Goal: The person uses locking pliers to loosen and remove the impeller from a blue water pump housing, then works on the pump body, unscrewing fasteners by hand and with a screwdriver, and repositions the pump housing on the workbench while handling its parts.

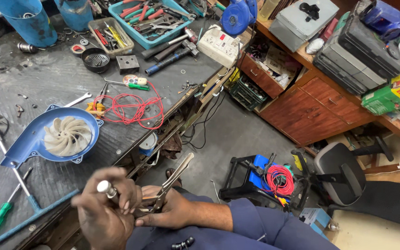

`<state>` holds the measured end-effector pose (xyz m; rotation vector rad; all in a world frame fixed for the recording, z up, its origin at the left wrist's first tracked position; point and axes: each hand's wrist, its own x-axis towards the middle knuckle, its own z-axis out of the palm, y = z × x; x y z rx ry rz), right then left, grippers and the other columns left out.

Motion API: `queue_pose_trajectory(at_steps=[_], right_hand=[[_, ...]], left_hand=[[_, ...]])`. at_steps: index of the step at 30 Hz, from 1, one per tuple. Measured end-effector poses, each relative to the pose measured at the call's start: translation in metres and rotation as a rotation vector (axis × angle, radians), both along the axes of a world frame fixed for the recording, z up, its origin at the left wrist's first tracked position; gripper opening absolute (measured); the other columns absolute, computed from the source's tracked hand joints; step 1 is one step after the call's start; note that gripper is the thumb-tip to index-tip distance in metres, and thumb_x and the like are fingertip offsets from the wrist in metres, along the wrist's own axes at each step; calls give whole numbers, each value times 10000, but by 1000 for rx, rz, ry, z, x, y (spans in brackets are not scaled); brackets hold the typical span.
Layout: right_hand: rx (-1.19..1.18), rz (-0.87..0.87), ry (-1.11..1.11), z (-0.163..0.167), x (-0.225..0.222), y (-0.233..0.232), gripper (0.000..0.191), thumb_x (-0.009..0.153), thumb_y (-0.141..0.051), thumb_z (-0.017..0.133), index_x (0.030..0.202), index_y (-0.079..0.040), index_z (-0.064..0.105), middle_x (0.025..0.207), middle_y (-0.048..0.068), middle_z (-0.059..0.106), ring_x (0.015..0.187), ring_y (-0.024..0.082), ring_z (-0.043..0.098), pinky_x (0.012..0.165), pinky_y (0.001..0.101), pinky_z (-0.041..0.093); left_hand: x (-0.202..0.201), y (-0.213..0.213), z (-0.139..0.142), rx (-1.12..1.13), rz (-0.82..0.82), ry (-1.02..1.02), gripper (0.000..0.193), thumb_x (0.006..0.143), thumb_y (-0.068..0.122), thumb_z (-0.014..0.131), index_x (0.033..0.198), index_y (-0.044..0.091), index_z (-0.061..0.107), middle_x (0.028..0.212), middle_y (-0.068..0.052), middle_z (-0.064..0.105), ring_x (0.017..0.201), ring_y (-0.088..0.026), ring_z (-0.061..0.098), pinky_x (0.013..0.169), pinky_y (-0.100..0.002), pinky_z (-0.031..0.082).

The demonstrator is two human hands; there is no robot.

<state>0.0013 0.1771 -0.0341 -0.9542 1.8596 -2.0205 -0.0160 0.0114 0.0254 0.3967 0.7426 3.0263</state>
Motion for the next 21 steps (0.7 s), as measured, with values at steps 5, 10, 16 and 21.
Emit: queue_pose_trajectory(at_steps=[5, 10, 16, 21], right_hand=[[84, -20, -98, 2, 1, 5, 337, 967, -189, 782, 1244, -36, 664, 1128, 77, 657, 1067, 185, 640, 982, 320, 517], [77, -47, 41, 3, 2, 5, 312, 990, -193, 769, 1249, -52, 669, 1124, 81, 669, 1091, 187, 645, 988, 308, 515], [-7, -6, -167, 4, 8, -4, 330, 974, -187, 774, 1241, -37, 652, 1149, 63, 643, 1070, 191, 628, 979, 335, 515], [141, -28, 122, 4, 5, -8, 209, 958, -149, 815, 1086, -43, 688, 983, 61, 668, 900, 205, 604, 826, 311, 477]], left_hand=[[2, 10, -3, -175, 192, -154, 308, 1028, 368, 543, 1102, 76, 479, 600, -48, 436, 495, -114, 372, 471, -298, 319], [3, 5, -3, -8, 29, -18, 446, 1139, 387, 538, 1043, -49, 526, 625, -72, 468, 520, -133, 395, 498, -302, 346], [7, -1, -10, -170, 143, -151, 237, 1005, 278, 625, 1079, 84, 511, 576, -36, 438, 474, -105, 362, 458, -299, 313], [11, -17, -18, -47, -52, 167, 487, 1119, 457, 559, 993, -11, 601, 564, -35, 463, 538, -144, 398, 541, -331, 351]])
